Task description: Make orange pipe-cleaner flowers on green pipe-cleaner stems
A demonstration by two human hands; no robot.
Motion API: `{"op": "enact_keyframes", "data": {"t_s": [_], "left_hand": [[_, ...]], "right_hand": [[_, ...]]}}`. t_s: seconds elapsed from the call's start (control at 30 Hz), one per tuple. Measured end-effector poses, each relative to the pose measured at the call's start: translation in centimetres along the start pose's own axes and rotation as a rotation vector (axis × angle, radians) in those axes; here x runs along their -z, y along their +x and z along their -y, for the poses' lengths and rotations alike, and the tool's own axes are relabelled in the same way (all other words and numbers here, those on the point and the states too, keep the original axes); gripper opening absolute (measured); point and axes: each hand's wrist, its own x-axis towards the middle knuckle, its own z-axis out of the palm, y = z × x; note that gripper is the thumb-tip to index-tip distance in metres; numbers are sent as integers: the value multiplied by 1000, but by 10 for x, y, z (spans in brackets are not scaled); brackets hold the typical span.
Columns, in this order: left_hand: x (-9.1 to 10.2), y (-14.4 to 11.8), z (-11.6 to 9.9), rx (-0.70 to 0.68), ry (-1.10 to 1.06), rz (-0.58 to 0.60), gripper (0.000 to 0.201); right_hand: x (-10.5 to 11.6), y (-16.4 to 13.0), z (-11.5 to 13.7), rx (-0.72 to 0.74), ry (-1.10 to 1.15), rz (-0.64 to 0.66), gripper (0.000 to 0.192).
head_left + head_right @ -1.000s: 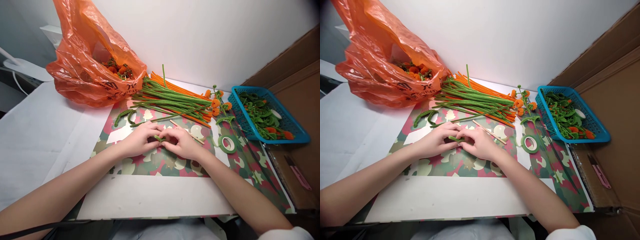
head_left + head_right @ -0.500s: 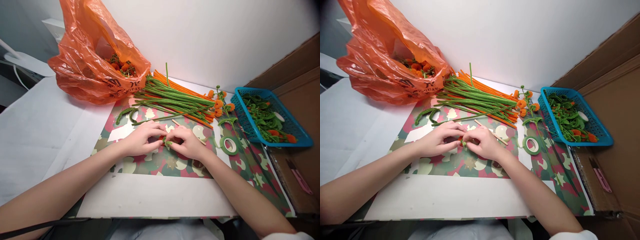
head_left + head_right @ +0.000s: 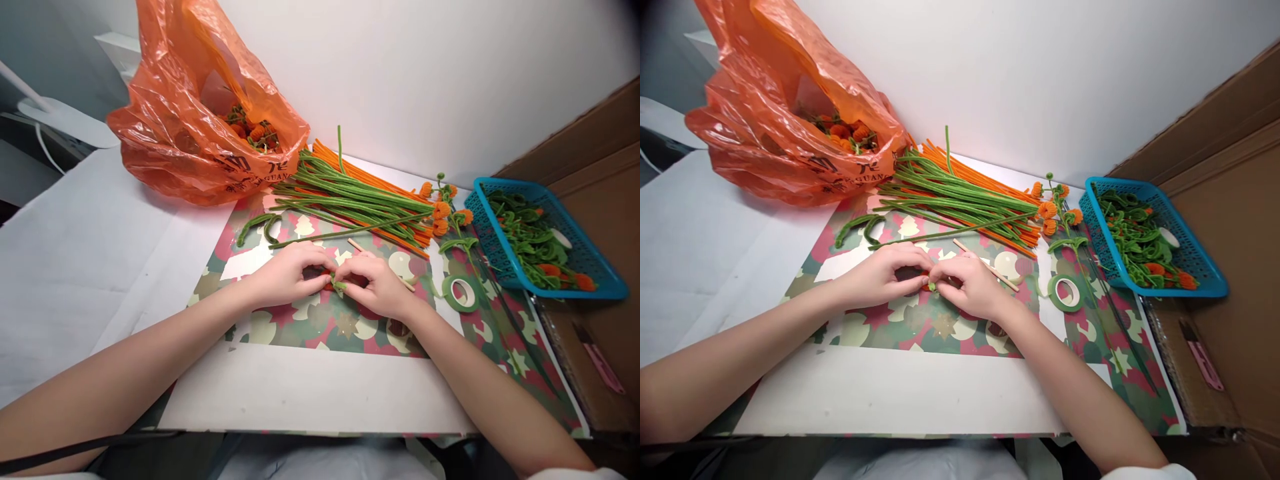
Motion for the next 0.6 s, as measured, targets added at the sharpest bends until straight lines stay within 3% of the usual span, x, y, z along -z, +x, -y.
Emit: {"op": "enact_keyframes", "data": {"t_s": [0.6], "left_hand": [[-2,0,-2,1,30,-37,16]], "right_hand": [[0,-6,4,-103,9,-10,7]]}}
